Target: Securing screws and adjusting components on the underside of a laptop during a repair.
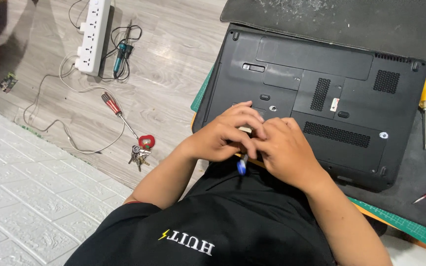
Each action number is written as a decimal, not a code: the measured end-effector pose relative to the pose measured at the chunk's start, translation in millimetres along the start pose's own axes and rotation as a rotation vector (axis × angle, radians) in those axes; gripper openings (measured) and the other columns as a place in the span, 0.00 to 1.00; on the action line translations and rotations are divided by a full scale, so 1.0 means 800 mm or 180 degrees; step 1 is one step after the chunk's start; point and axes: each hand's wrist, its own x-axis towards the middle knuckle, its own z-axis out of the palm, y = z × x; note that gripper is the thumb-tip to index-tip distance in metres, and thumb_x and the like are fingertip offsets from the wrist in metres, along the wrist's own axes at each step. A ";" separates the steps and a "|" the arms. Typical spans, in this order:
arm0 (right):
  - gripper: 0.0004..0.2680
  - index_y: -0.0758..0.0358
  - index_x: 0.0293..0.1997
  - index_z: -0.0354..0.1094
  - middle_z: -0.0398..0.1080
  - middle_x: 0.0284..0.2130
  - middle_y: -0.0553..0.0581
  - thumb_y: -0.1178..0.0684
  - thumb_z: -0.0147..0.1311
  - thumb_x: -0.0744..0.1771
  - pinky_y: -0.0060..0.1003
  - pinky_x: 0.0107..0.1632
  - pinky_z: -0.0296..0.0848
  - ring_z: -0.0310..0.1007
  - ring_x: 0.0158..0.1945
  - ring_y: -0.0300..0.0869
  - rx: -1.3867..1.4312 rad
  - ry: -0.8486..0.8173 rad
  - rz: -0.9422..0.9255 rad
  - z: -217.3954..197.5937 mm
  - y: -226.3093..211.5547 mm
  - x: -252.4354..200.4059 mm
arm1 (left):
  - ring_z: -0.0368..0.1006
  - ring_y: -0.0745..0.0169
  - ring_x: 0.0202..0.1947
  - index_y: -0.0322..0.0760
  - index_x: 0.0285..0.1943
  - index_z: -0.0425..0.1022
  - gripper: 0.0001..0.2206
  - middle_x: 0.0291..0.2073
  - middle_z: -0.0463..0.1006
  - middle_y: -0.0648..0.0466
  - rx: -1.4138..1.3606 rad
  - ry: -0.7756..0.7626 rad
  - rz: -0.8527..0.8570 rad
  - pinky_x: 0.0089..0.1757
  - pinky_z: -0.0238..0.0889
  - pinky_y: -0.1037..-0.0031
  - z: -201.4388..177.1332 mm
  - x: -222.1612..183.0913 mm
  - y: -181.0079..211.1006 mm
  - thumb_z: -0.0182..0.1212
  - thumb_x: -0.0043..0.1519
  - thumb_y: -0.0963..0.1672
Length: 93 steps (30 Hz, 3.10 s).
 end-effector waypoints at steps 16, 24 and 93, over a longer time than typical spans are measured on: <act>0.06 0.50 0.38 0.71 0.70 0.37 0.49 0.57 0.51 0.63 0.44 0.50 0.63 0.70 0.45 0.46 -0.0087 0.0551 -0.0088 0.003 -0.011 -0.009 | 0.72 0.48 0.39 0.34 0.30 0.79 0.09 0.31 0.75 0.48 -0.0424 0.1462 0.0236 0.52 0.68 0.46 0.016 -0.019 -0.017 0.56 0.56 0.32; 0.04 0.54 0.37 0.73 0.73 0.36 0.55 0.58 0.53 0.64 0.47 0.50 0.61 0.70 0.42 0.47 -0.0610 -0.0133 -0.0721 0.021 -0.059 -0.051 | 0.71 0.49 0.32 0.30 0.25 0.74 0.08 0.27 0.71 0.44 -0.1086 0.1789 0.0345 0.47 0.69 0.49 0.018 -0.038 -0.023 0.56 0.54 0.31; 0.09 0.73 0.39 0.59 0.68 0.39 0.75 0.57 0.39 0.74 0.64 0.58 0.62 0.68 0.44 0.68 0.0499 0.1961 0.1299 -0.030 0.000 -0.182 | 0.70 0.55 0.37 0.30 0.35 0.71 0.05 0.32 0.73 0.44 -0.0076 0.0539 -0.0641 0.56 0.73 0.57 0.011 -0.005 -0.013 0.52 0.63 0.35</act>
